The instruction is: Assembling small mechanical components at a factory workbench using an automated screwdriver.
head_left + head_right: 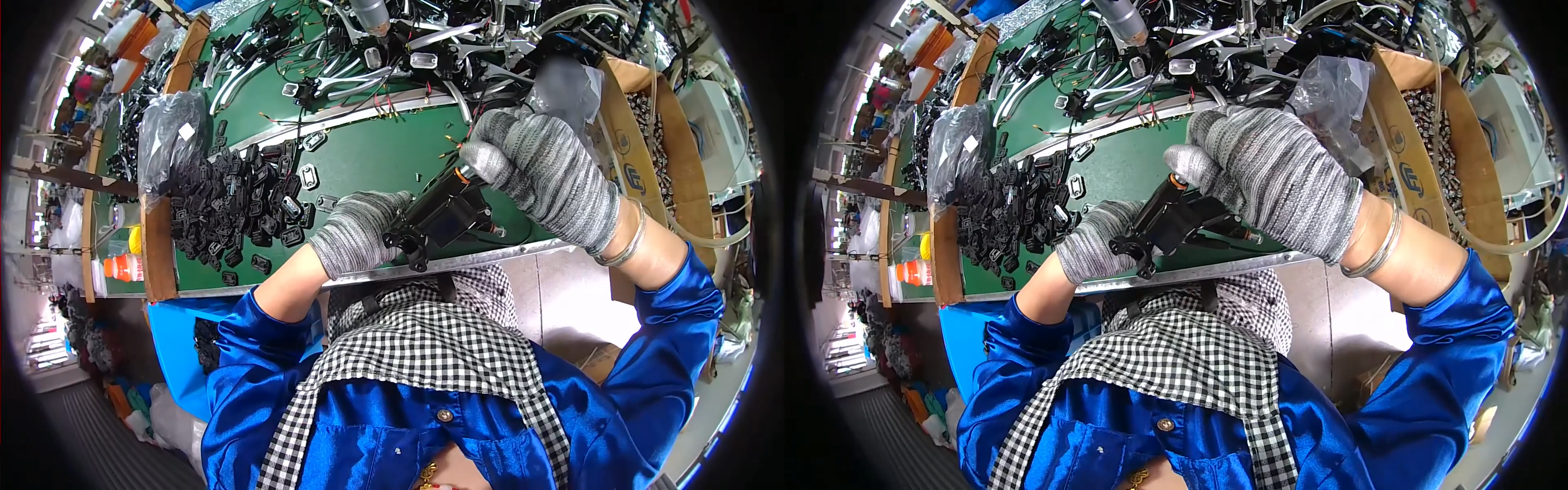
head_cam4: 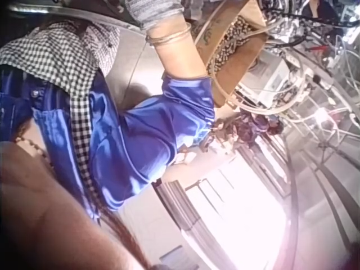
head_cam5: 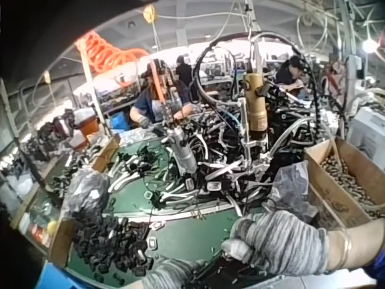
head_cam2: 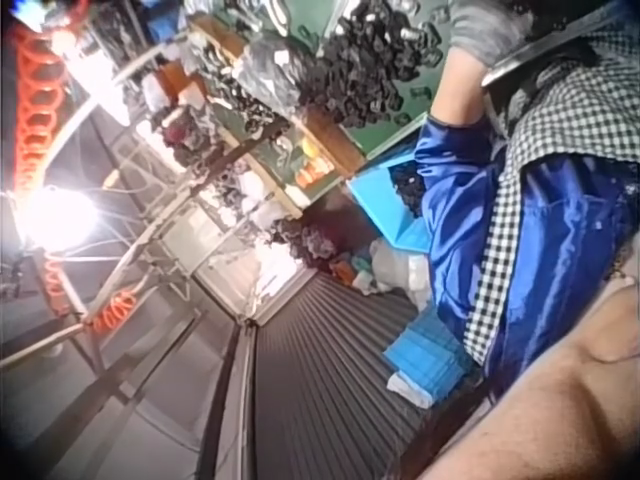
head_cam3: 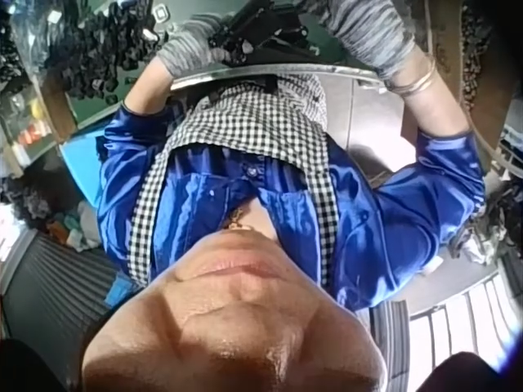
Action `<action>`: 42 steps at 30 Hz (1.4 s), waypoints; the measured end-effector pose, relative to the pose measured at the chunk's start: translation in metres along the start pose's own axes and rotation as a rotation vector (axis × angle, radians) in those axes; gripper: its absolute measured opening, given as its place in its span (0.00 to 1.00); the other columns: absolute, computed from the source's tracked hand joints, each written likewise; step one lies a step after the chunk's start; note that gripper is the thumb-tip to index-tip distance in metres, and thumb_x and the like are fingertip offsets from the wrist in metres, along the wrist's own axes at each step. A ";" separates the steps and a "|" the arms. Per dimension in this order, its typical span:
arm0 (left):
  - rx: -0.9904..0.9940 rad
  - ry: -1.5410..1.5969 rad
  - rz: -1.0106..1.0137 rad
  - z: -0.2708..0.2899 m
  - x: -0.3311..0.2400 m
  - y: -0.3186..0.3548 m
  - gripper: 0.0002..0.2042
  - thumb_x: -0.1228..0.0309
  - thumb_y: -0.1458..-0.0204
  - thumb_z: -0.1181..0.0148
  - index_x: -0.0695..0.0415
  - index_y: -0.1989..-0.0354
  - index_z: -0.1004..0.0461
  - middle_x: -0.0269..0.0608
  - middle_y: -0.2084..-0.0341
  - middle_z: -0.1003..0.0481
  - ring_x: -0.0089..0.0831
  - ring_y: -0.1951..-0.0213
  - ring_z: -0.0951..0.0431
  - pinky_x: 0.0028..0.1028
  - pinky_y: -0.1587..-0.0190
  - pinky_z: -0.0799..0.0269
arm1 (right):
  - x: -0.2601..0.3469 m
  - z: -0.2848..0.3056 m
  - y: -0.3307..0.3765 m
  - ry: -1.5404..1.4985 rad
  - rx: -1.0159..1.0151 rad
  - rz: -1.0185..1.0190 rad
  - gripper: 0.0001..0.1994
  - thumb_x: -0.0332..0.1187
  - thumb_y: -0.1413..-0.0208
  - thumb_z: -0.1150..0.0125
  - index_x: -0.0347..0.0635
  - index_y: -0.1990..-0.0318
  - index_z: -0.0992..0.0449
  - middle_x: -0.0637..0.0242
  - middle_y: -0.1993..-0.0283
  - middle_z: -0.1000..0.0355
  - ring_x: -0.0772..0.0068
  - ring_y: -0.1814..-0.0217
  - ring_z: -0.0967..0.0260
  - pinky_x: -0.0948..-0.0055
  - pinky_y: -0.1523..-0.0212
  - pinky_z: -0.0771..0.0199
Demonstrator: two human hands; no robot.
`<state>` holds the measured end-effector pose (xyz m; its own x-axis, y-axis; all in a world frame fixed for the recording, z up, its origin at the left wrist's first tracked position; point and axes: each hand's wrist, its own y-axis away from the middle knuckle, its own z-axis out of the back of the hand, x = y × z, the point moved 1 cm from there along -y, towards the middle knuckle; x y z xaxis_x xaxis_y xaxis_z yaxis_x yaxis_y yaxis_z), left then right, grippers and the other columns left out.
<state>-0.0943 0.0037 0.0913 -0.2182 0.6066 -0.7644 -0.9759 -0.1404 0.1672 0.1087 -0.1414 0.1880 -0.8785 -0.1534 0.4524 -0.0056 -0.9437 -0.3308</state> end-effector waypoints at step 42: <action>-0.096 -0.344 -0.007 0.013 -0.021 -0.002 0.14 0.60 0.53 0.39 0.56 0.64 0.26 0.50 0.73 0.23 0.51 0.65 0.22 0.44 0.61 0.27 | 0.005 0.029 0.004 0.150 0.243 0.061 0.14 0.40 0.35 0.51 0.36 0.59 0.26 0.59 0.77 0.33 0.60 0.72 0.29 0.63 0.71 0.31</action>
<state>-0.0881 0.0016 0.1155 -0.2164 0.8334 -0.5086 -0.9760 -0.1982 0.0905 0.1181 -0.1541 0.2127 -0.9346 -0.1838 0.3047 0.1478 -0.9794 -0.1375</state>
